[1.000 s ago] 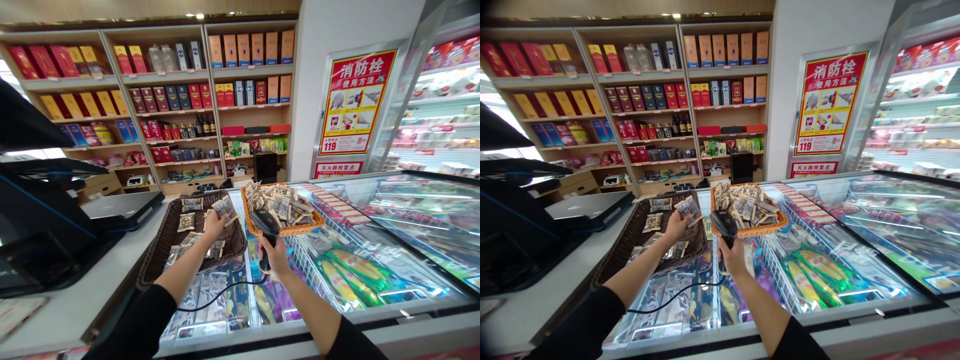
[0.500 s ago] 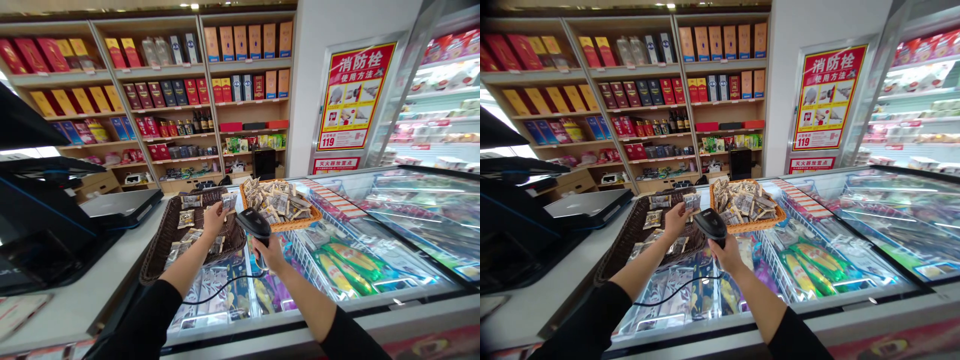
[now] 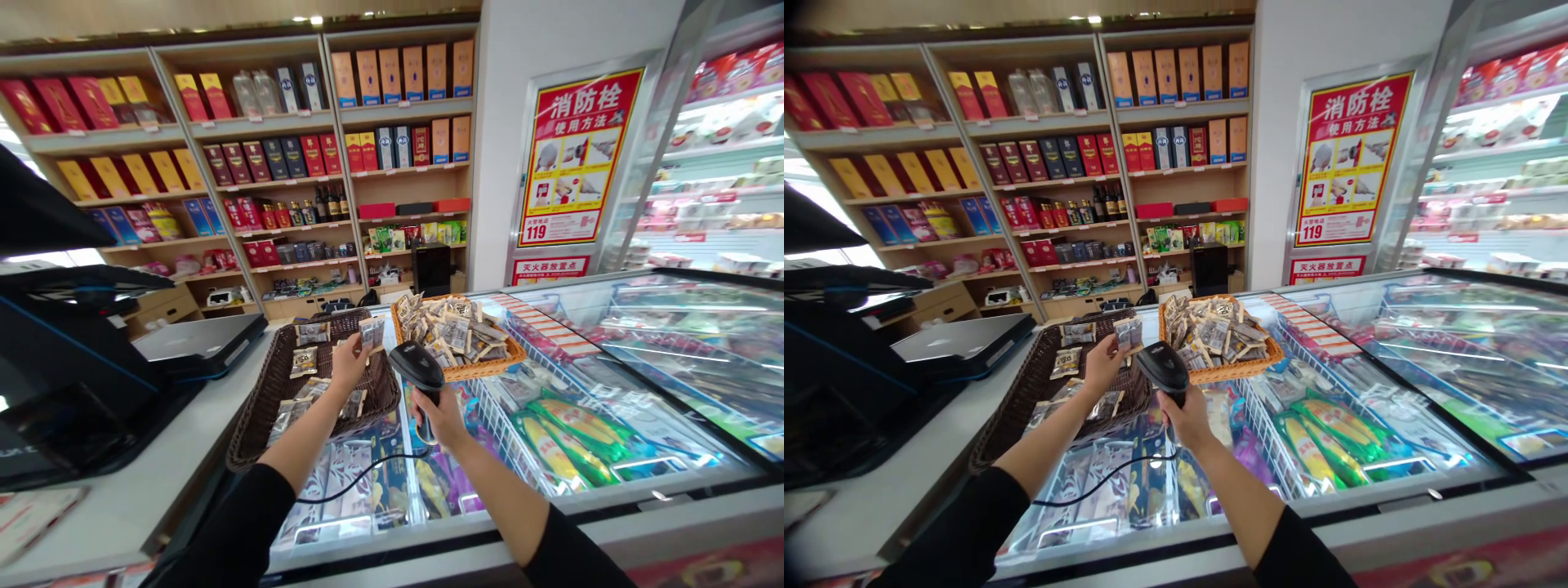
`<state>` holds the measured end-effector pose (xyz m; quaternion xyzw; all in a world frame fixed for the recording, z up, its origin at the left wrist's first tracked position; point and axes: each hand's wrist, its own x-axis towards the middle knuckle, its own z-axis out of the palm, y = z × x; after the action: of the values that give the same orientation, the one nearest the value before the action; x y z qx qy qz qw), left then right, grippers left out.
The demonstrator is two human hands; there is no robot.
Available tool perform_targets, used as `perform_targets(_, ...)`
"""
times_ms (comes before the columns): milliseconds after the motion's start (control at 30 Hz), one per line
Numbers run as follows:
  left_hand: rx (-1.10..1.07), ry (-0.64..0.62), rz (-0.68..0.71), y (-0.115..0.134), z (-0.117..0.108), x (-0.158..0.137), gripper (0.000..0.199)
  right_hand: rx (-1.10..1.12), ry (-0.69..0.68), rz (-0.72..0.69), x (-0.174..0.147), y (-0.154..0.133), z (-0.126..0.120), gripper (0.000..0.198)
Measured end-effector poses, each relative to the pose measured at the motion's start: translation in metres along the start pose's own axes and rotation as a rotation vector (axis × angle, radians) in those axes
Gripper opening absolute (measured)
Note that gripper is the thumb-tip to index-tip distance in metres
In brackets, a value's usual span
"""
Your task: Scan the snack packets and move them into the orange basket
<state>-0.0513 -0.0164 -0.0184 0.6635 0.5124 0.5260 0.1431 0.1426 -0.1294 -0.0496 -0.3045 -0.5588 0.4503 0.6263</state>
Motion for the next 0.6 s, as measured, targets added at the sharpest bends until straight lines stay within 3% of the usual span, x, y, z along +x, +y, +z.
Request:
perform_targets(133, 0.097, -0.001, 0.119, 0.020, 0.001, 0.009, 0.031, 0.218, 0.219, -0.013, 0.010, 0.000, -0.003, 0.033)
perform_targets(267, 0.302, -0.058, 0.248, 0.057, 0.026, 0.026, 0.031, 0.343, 0.465, -0.022, 0.022, -0.001, -0.013, 0.036)
perform_targets(367, 0.465, -0.179, 0.186, 0.073, 0.059, 0.034, 0.029, 0.346, 0.537, -0.020, 0.028, 0.002, -0.022, 0.035)
perform_targets(467, 0.589, -0.358, 0.081, 0.074, 0.088, 0.036, 0.025, 0.348, 0.575, -0.010, 0.032, 0.006, -0.027, 0.033)
perform_targets(600, 0.624, -0.470, 0.101, 0.065, 0.097, 0.038, 0.025, 0.345, 0.619, -0.001, 0.035, 0.008, -0.027, 0.031)
